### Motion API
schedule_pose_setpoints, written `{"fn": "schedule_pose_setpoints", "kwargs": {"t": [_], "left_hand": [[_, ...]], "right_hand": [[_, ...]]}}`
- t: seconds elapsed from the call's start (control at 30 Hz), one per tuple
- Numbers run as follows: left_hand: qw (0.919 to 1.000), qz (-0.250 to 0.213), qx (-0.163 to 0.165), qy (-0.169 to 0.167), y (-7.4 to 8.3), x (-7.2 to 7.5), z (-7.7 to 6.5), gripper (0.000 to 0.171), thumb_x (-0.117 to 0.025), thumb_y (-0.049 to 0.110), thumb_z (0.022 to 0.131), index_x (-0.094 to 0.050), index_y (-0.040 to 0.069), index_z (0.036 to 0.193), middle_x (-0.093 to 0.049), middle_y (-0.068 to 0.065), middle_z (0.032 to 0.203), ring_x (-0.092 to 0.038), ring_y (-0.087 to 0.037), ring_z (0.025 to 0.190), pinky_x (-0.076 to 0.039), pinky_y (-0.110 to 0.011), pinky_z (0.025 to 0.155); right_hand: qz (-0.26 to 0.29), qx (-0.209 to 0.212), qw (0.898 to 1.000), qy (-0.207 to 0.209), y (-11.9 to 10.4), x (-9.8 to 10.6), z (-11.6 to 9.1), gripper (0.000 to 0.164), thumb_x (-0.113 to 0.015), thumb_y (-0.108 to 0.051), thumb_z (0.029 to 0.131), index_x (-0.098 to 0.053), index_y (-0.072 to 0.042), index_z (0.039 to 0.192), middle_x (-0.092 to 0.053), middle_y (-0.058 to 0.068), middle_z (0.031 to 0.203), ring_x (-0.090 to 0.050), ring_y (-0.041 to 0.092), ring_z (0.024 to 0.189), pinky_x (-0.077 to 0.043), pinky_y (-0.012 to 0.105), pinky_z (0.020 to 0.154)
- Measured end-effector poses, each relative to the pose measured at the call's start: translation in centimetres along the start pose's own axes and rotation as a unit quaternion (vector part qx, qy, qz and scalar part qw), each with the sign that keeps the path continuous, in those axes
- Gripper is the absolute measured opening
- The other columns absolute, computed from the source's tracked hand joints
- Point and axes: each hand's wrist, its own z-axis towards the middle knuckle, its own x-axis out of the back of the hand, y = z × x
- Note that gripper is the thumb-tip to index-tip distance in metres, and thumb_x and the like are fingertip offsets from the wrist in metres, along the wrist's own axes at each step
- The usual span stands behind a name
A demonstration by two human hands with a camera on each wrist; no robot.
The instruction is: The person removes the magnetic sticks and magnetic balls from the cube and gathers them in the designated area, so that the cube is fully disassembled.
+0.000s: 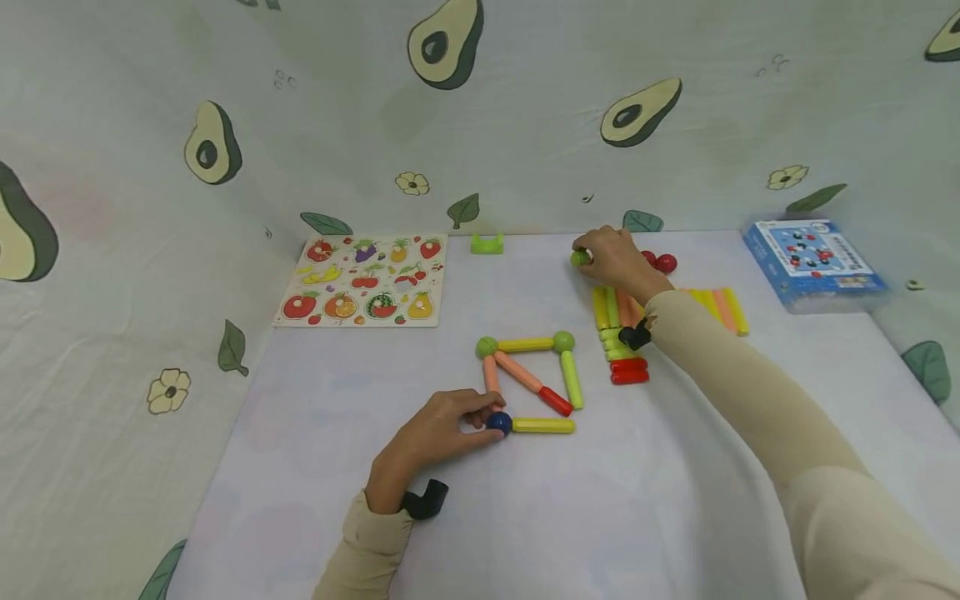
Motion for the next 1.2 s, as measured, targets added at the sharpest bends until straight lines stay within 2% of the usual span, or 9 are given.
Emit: {"fn": "schedule_pose_setpoints", "kwargs": {"t": [0.23, 0.33, 0.47, 0.6, 0.77, 0.93, 1.03, 1.2], "left_hand": [[0.9999, -0.002, -0.01, -0.007, 0.4, -0.5, 0.1, 0.043, -0.076, 0.034, 0.09, -0.067, 0.017, 0.129, -0.063, 0.011, 0.096, -0.057, -0.006, 0.086, -0.05, -0.022, 0.076], [0.9999, -0.002, -0.014, -0.005, 0.6, -0.7, 0.1, 0.044, -0.076, 0.034, 0.09, -0.067, 0.016, 0.129, -0.063, 0.011, 0.096, -0.057, -0.005, 0.086, -0.05, -0.021, 0.077], [0.9998, 0.003, -0.017, -0.003, 0.7, -0.8, 0.2, 0.045, -0.077, 0.034, 0.089, -0.067, 0.017, 0.13, -0.064, 0.01, 0.096, -0.056, -0.004, 0.086, -0.05, -0.021, 0.077], [0.9999, 0.005, -0.016, -0.001, 0.7, -0.7, 0.2, 0.044, -0.077, 0.034, 0.089, -0.067, 0.018, 0.129, -0.064, 0.01, 0.096, -0.057, -0.005, 0.086, -0.051, -0.022, 0.077], [0.9998, 0.006, -0.018, 0.004, 0.5, -0.5, 0.2, 0.042, -0.077, 0.033, 0.089, -0.068, 0.019, 0.128, -0.063, 0.012, 0.097, -0.058, -0.005, 0.087, -0.051, -0.023, 0.077], [0.9999, 0.003, -0.014, 0.008, 0.1, -0.3, 0.2, 0.041, -0.078, 0.032, 0.088, -0.068, 0.019, 0.126, -0.063, 0.013, 0.096, -0.057, -0.004, 0.086, -0.051, -0.023, 0.076], [0.9999, -0.002, -0.01, 0.009, 0.0, -0.2, 0.1, 0.041, -0.078, 0.033, 0.088, -0.068, 0.019, 0.126, -0.063, 0.012, 0.095, -0.057, -0.004, 0.085, -0.051, -0.024, 0.076], [0.9999, -0.006, -0.012, 0.004, 0.1, -0.2, 0.1, 0.041, -0.078, 0.034, 0.089, -0.068, 0.02, 0.126, -0.063, 0.012, 0.095, -0.057, -0.004, 0.085, -0.051, -0.024, 0.076]], "right_hand": [[-0.028, -0.014, 0.999, -0.029, 1.0, -0.6, -0.3, 0.042, -0.071, -0.015, 0.093, -0.062, -0.001, 0.131, -0.062, 0.019, 0.128, -0.048, 0.038, 0.113, -0.029, 0.054, 0.099], [-0.035, -0.01, 0.999, -0.026, 1.0, -0.4, -0.7, 0.044, -0.069, -0.015, 0.093, -0.059, 0.0, 0.133, -0.058, 0.021, 0.134, -0.046, 0.04, 0.119, -0.028, 0.057, 0.101], [-0.017, 0.023, 0.999, 0.018, 0.0, 0.7, -2.3, 0.044, -0.07, -0.014, 0.093, -0.058, 0.001, 0.133, -0.054, 0.023, 0.136, -0.046, 0.042, 0.124, -0.032, 0.058, 0.102], [0.029, 0.081, 0.994, 0.062, -2.2, 1.2, -5.8, 0.038, -0.071, -0.015, 0.093, -0.062, 0.0, 0.127, -0.061, 0.017, 0.125, -0.056, 0.035, 0.113, -0.044, 0.051, 0.098], [0.089, 0.165, 0.981, 0.052, -5.5, -0.3, -11.9, 0.032, -0.075, -0.015, 0.091, -0.068, -0.004, 0.121, -0.067, 0.01, 0.112, -0.063, 0.023, 0.095, -0.056, 0.04, 0.082], [0.072, 0.285, 0.956, 0.001, -8.1, -2.9, -17.1, 0.032, -0.08, -0.017, 0.086, -0.072, -0.007, 0.116, -0.069, 0.003, 0.109, -0.065, 0.017, 0.089, -0.057, 0.031, 0.078], [0.03, 0.333, 0.942, -0.002, -8.8, -4.5, -18.9, 0.034, -0.082, -0.018, 0.084, -0.072, -0.01, 0.116, -0.07, 0.001, 0.108, -0.065, 0.015, 0.09, -0.056, 0.028, 0.079], [-0.006, 0.37, 0.927, 0.058, -9.0, -6.5, -20.4, 0.04, -0.084, -0.01, 0.081, -0.071, -0.012, 0.119, -0.07, 0.002, 0.101, -0.064, 0.016, 0.088, -0.056, 0.028, 0.078]]}}
